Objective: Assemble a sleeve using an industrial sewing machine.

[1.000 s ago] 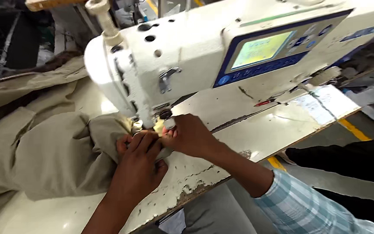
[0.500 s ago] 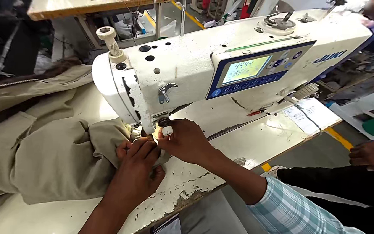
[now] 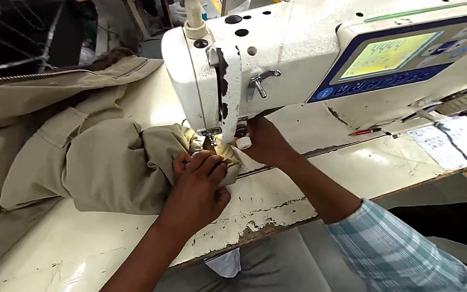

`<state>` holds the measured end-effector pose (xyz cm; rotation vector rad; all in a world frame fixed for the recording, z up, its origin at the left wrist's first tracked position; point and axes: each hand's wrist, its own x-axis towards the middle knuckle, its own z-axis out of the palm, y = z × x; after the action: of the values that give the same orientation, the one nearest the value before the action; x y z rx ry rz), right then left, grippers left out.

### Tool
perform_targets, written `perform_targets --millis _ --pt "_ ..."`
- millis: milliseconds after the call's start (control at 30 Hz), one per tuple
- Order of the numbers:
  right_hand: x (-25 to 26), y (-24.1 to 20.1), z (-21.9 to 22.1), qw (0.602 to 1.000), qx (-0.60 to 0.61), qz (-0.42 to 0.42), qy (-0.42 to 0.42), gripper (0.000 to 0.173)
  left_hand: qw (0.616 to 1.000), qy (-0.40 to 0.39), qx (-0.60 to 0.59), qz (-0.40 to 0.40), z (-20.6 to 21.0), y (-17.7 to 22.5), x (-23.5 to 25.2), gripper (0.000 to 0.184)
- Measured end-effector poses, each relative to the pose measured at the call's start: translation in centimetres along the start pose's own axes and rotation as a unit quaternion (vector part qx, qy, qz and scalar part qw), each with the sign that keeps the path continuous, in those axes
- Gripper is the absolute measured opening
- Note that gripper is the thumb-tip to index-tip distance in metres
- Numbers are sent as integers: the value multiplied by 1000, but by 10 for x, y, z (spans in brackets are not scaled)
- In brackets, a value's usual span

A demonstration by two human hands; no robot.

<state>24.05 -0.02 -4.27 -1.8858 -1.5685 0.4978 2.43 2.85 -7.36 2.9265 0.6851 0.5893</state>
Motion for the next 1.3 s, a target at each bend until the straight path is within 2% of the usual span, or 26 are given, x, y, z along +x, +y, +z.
perform_targets --millis 100,200,300,400,467,633,700,800,867,933,1000,1133,1300 --pt "11 7 19 998 -4 8 68 23 1000 3 -10 -12 3 5 3 35" --pt "10 6 23 995 -2 -10 97 17 1000 3 -3 -18 2 7 4 35" --pt "-11 -3 3 997 17 -40 56 13 1000 13 1 -18 3 7 2 34" --pt "-31 -4 -9 998 -34 -41 -43 22 1000 11 -10 -17 3 8 2 31" --pt "-32 -2 -11 997 -36 -27 -62 15 1000 7 -13 -15 2 7 2 35" --pt "-26 8 -5 981 162 72 -74 15 1000 17 -16 -21 4 6 1 33" --pt "-29 8 0 975 187 95 -69 15 999 21 -20 -19 5 6 1 33" --pt "-32 6 0 993 76 52 -74 14 1000 15 -18 -11 4 6 0 33" --pt "-32 -2 -3 997 -12 6 -70 21 1000 4 -4 -3 1 7 1 33" --pt "-28 -8 -6 995 -58 -26 -74 16 1000 -12 18 2 -3 9 1 34" --pt "-24 -12 -7 993 -76 -31 -81 12 999 -21 27 3 -4 10 1 36" --pt "-24 -11 1 995 -84 -51 -34 14 1000 -14 21 2 -4 8 0 34" --pt "-25 -13 -1 995 -76 -60 -34 9 1000 -16 17 -6 -6 8 0 33"
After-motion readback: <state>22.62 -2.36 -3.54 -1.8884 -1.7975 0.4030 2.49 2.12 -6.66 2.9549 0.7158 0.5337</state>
